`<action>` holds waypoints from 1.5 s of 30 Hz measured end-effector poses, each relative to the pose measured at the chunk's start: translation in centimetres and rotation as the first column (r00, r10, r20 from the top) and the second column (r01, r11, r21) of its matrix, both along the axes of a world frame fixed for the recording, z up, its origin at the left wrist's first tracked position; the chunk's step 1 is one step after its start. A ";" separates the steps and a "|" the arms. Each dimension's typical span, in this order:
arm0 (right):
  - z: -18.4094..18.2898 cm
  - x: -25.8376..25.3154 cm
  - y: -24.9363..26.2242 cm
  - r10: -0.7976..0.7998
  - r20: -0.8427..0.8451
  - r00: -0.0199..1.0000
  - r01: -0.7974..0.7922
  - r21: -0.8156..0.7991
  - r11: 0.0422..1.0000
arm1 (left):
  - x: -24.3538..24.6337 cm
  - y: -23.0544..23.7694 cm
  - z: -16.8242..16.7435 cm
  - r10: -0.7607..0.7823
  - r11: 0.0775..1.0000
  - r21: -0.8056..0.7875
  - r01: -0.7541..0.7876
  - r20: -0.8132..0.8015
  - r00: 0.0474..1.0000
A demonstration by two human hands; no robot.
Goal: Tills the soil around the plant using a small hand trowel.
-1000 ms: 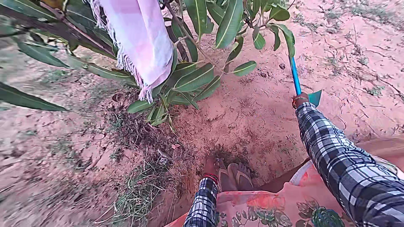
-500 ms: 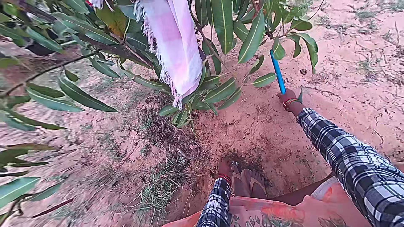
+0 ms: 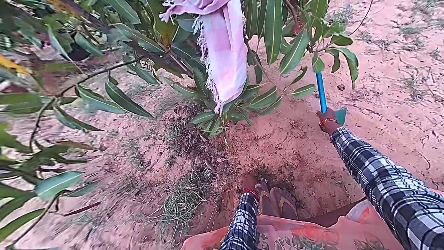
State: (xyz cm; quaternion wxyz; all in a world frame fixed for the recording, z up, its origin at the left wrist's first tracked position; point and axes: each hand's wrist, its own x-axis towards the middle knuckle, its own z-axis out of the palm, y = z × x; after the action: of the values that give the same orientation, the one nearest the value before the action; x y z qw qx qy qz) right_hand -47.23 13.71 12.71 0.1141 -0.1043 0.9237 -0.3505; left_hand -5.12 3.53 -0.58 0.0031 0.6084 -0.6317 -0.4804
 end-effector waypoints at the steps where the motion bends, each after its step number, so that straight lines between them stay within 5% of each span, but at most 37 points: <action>1: -1.1 0.0 1.6 -0.055 0.017 0.998 0.055 0.030 0.998 | 0.1 -0.3 -0.3 0.176 0.983 0.072 -0.169 -0.118 0.977; 3: -2.8 0.7 4.5 -0.165 0.062 0.984 0.155 0.143 0.977 | 0.1 -0.3 -0.4 0.362 0.930 0.155 -0.333 -0.233 0.903; 6: -3.6 2.7 5.9 -0.232 0.125 0.965 0.188 0.291 0.938 | 0.0 -0.5 -1.3 0.381 0.921 0.221 -0.322 -0.327 0.865; 13: -4.5 7.7 -1.4 0.023 0.115 0.993 -0.045 0.195 0.980 | -0.2 -1.0 -2.3 0.403 0.904 0.292 -0.312 -0.343 0.849; 18: 3.8 11.9 -6.8 0.235 0.012 0.972 -0.230 -0.168 0.959 | -0.5 -0.8 -1.8 0.376 0.915 0.281 -0.288 -0.340 0.862; 23: 9.4 15.8 -7.0 0.293 -0.080 0.953 -0.304 -0.212 0.929 | -1.1 -0.2 1.8 0.306 0.950 0.156 -0.271 -0.280 0.910; 29: 2.1 18.2 0.5 -0.027 0.084 0.996 0.038 -0.134 0.990 | -3.6 0.6 5.4 0.166 0.984 0.132 -0.116 -0.475 0.864; 35: -7.0 24.8 8.3 -0.421 0.257 0.870 0.415 0.077 0.906 | -3.2 5.4 4.2 0.062 0.957 0.283 0.069 -0.427 0.902; 40: -7.6 25.1 5.5 -0.294 0.372 0.880 0.298 0.049 0.953 | -1.3 4.4 1.7 0.010 0.935 0.332 0.122 -0.371 0.929; 45: -2.5 24.4 2.3 -0.123 0.166 0.979 0.146 -0.135 0.980 | -1.9 1.2 8.7 -0.015 0.995 0.078 0.069 -0.553 0.833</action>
State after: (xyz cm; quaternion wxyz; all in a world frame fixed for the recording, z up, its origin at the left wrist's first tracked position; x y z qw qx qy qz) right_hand -22.78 16.00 10.24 0.1544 -0.0219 0.8886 -0.4313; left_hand -7.06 4.77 8.09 0.1454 0.4298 -0.5938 -0.6645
